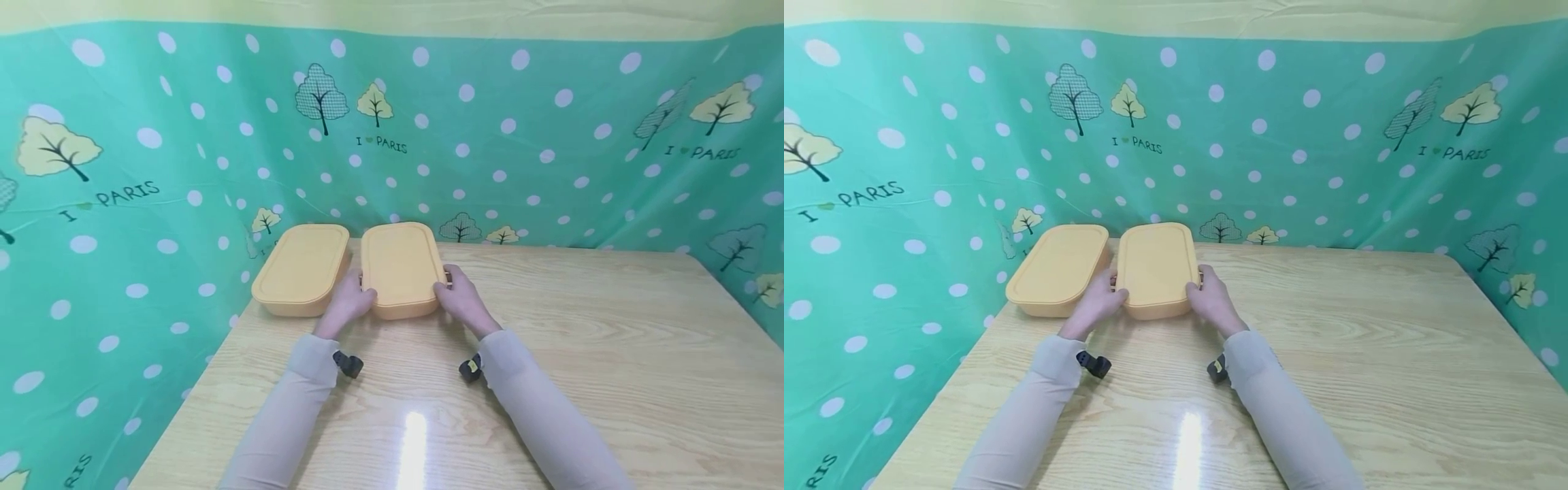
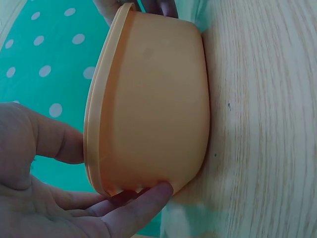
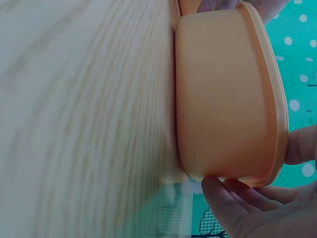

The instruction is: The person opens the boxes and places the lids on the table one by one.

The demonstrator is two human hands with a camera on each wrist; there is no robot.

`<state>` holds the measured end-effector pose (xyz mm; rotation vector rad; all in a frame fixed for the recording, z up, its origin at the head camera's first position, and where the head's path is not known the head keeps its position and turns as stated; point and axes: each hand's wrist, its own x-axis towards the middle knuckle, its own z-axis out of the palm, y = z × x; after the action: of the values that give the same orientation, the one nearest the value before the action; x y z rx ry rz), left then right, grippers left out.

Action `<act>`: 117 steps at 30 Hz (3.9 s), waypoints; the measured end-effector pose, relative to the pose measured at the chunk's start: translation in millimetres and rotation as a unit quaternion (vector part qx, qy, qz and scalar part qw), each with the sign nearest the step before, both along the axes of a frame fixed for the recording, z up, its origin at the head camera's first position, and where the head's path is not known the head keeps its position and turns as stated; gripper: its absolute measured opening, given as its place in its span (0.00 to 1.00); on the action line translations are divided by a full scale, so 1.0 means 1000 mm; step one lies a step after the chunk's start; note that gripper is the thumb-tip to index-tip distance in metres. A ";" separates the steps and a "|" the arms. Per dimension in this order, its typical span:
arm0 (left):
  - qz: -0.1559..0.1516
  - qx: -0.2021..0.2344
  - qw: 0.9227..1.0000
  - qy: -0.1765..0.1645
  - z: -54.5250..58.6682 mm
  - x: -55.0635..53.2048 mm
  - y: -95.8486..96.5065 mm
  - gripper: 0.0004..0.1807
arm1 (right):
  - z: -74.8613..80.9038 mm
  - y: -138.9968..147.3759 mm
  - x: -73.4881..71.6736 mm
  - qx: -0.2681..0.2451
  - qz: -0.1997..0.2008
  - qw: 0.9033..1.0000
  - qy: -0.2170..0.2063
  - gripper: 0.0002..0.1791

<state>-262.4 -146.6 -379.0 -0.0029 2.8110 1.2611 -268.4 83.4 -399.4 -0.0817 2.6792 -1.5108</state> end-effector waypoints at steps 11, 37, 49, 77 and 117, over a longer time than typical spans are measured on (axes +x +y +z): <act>-0.008 0.006 1.000 -0.002 -0.002 0.002 0.004 0.27 | 0.002 0.005 0.003 0.001 0.001 1.000 -0.001 0.32; -0.007 0.025 1.000 0.014 -0.008 0.008 0.015 0.34 | 0.002 0.018 0.007 -0.003 0.000 1.000 -0.016 0.33; -0.029 0.039 0.998 0.033 -0.007 0.008 0.021 0.32 | 0.005 0.024 0.009 -0.001 -0.002 1.000 -0.005 0.32; -0.032 0.041 0.998 0.040 -0.012 0.005 0.027 0.32 | 0.008 0.032 0.012 0.002 -0.015 1.000 -0.013 0.33; -0.030 0.071 0.995 0.057 -0.019 0.005 0.048 0.32 | 0.004 0.051 0.017 0.023 -0.027 0.999 0.001 0.32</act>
<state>-257.3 -98.9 -397.5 0.1634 2.7824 1.4884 -251.0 134.1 -395.6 -0.0074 2.7375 -1.4630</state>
